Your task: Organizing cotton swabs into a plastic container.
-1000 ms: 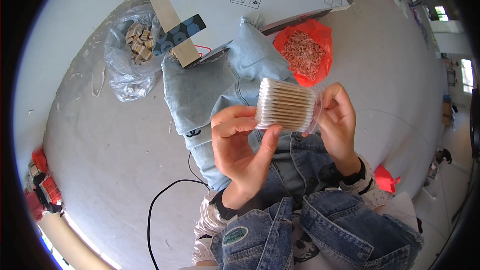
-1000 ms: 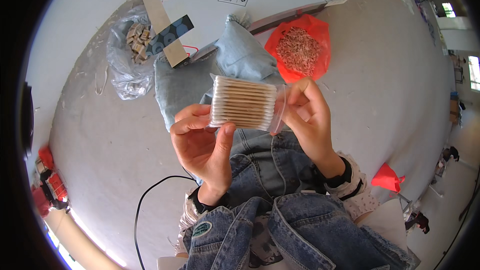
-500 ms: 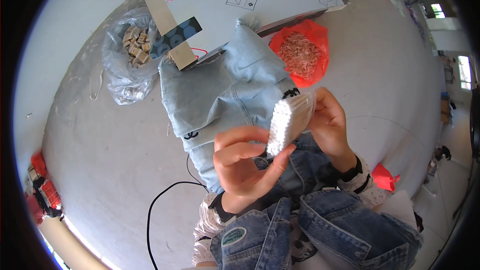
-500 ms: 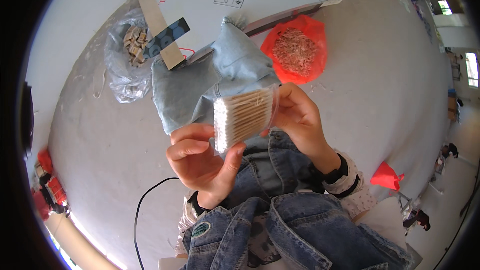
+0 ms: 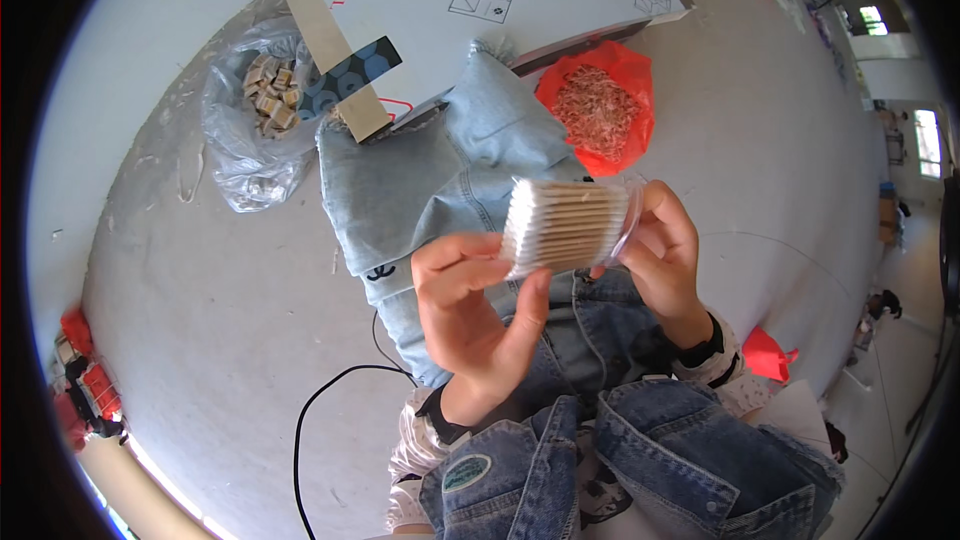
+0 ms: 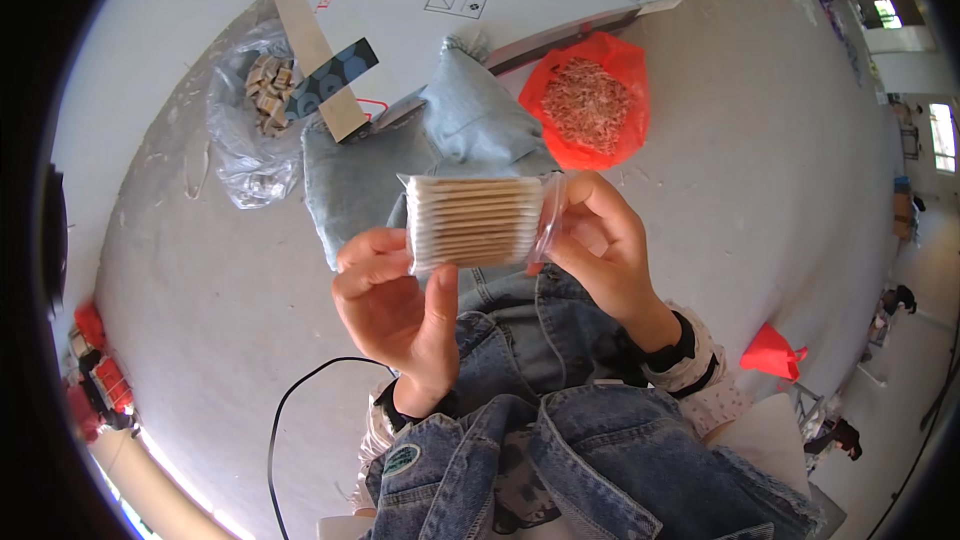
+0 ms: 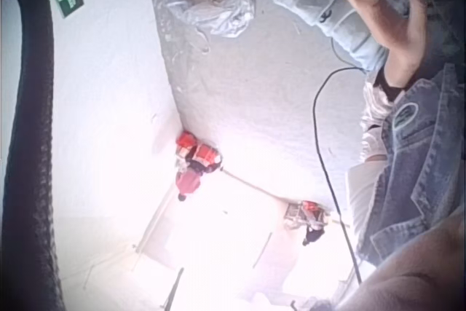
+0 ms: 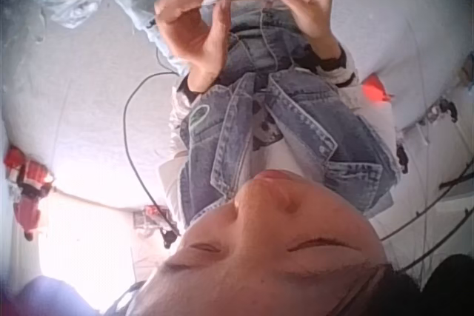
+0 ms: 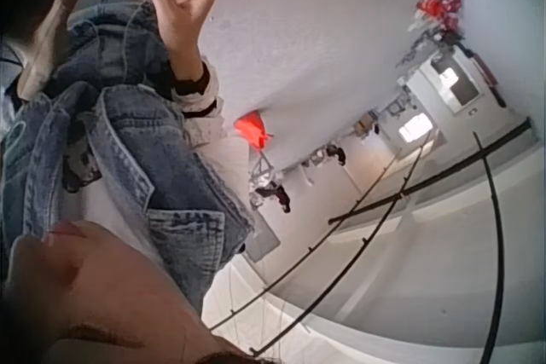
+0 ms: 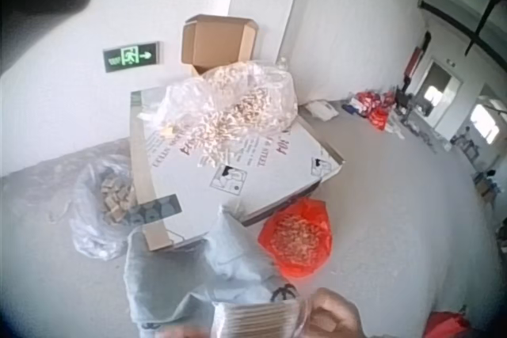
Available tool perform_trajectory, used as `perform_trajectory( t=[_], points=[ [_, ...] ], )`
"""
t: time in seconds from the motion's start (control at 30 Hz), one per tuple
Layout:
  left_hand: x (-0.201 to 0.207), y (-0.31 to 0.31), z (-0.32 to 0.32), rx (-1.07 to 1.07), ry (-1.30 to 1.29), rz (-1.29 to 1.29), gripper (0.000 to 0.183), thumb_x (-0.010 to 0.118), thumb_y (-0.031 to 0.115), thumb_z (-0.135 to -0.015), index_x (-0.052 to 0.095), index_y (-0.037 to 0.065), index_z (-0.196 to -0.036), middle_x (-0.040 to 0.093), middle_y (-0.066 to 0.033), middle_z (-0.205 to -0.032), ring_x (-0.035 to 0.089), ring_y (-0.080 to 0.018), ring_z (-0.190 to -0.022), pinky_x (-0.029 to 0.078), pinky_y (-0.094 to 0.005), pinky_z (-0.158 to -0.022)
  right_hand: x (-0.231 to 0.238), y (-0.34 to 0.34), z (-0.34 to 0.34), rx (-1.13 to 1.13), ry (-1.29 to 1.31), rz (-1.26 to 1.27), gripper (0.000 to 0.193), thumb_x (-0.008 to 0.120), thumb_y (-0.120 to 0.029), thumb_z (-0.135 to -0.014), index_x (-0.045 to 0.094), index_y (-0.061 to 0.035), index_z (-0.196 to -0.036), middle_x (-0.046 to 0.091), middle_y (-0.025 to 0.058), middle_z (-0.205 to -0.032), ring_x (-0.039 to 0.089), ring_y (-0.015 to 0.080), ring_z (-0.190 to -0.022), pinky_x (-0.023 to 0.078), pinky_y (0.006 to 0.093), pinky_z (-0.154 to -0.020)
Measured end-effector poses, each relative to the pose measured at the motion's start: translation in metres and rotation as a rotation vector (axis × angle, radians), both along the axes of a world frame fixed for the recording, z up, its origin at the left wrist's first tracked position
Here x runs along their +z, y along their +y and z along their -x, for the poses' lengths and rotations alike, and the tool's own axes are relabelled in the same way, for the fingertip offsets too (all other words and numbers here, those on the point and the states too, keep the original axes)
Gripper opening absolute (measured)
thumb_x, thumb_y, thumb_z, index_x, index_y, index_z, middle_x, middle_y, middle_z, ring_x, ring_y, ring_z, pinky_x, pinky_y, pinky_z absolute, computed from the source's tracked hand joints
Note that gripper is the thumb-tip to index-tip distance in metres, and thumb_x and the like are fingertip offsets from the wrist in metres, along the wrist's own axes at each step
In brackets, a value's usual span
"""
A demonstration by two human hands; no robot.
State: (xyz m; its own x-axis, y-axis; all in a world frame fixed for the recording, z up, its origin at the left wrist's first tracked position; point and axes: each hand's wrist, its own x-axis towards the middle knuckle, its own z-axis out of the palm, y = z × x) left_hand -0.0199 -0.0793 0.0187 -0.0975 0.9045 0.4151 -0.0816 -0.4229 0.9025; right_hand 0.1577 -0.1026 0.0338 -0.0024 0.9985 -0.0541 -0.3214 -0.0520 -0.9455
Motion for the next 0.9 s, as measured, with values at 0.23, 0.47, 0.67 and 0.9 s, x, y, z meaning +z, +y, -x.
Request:
perform_trajectory(
  t=[0.23, 0.47, 0.67, 0.9],
  points=[
    [-0.005, 0.005, -0.002, -0.138, -0.514, 0.351, 0.032, 0.065, -0.010, -0.081, 0.048, 0.001, -0.105, 0.050, -0.0153, -0.117, 0.056, -0.0173, -0.099, 0.054, -0.0275, -0.076, 0.013, 0.000, 0.008, -0.002, -0.131, -0.105, 0.014, 0.058, 0.001, -0.090, 0.051, 0.0014, -0.102, 0.054, 0.0111, -0.109, 0.058, 0.0159, -0.095, 0.052, 0.0304, -0.078],
    [-0.008, 0.009, 0.001, -0.212, -0.577, 0.434, 0.028, 0.063, -0.007, -0.084, 0.047, 0.003, -0.104, 0.054, -0.0170, -0.116, 0.059, -0.0150, -0.092, 0.055, -0.0262, -0.070, 0.018, 0.003, 0.007, 0.068, -0.077, -0.033, 0.014, 0.061, 0.004, -0.086, 0.055, 0.0007, -0.099, 0.053, 0.0104, -0.110, 0.057, 0.0160, -0.099, 0.052, 0.0294, -0.080],
    [-0.009, 0.008, 0.003, -0.154, -0.517, 0.392, 0.031, 0.066, -0.007, -0.082, 0.046, 0.004, -0.103, 0.054, -0.0185, -0.117, 0.056, -0.0174, -0.101, 0.050, -0.0290, -0.085, 0.017, 0.006, 0.008, 0.073, -0.157, -0.032, 0.015, 0.066, 0.003, -0.082, 0.059, -0.0012, -0.094, 0.051, 0.0129, -0.122, 0.058, 0.0167, -0.104, 0.054, 0.0302, -0.083],
    [-0.007, 0.007, 0.004, -0.144, -0.359, 0.323, 0.032, 0.069, -0.001, -0.082, 0.048, 0.004, -0.106, 0.056, -0.0152, -0.115, 0.055, -0.0169, -0.102, 0.045, -0.0299, -0.090, 0.022, 0.009, 0.007, 0.069, -0.270, -0.006, 0.016, 0.068, 0.002, -0.079, 0.059, -0.0003, -0.092, 0.050, 0.0130, -0.128, 0.058, 0.0151, -0.104, 0.054, 0.0288, -0.081]
  ],
)
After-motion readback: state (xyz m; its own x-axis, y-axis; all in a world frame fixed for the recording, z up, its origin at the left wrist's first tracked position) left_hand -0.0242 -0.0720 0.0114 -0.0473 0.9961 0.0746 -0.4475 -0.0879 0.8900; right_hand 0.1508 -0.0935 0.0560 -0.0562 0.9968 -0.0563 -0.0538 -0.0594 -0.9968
